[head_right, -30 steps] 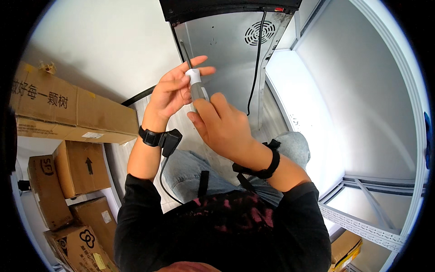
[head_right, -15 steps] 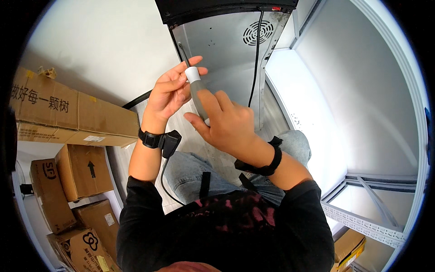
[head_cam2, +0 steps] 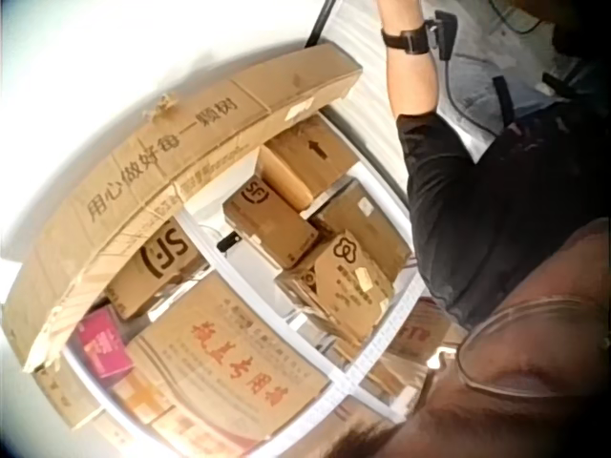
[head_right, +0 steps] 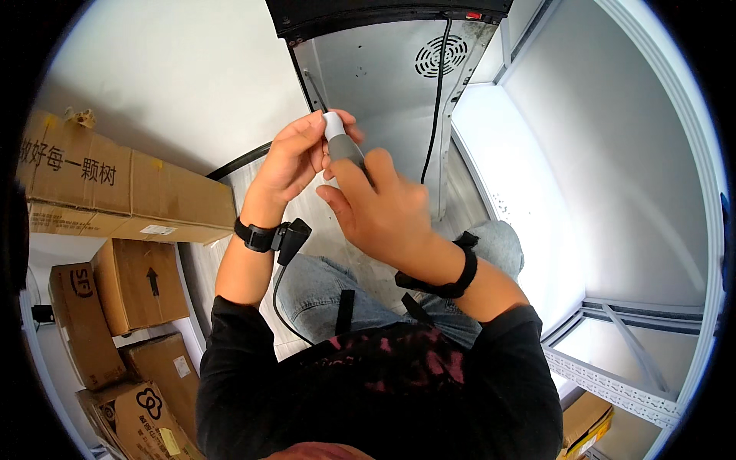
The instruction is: The person uses a screwdriver to fasten screws into the back panel of a large white appliance. They repeatedly insert and tighten screws at multiple locations along the edges and near the ventilation grille.
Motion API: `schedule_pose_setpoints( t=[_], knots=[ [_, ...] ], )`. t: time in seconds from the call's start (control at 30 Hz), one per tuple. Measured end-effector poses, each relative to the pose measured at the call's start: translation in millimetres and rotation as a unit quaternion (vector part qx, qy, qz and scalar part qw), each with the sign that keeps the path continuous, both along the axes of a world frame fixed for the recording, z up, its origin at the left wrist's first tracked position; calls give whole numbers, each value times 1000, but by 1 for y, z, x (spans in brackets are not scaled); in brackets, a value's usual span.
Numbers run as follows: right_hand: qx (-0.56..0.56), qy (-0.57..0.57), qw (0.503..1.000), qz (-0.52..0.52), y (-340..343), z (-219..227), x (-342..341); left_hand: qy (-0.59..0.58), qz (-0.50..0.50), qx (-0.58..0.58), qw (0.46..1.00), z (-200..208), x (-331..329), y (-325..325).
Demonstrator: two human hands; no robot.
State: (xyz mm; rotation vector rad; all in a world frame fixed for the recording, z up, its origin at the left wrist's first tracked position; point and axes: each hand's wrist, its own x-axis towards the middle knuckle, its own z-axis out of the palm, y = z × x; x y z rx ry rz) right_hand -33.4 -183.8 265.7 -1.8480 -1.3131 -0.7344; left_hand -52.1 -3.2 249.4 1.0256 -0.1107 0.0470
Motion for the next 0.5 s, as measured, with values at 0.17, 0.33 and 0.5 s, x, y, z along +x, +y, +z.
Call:
schedule_pose_setpoints(
  t=[0.17,0.33,0.5],
  knots=[
    [36,-31,997,66,3,-1,5,46,84,9,995,-1,0,-2],
    [-26,-47,999,-2,-2,-8,4,20,29,66,997,-5,2,9],
    [-25,12,999,-41,-5,5,1,-25,-60,-71,995,5,2,11]
  ],
)
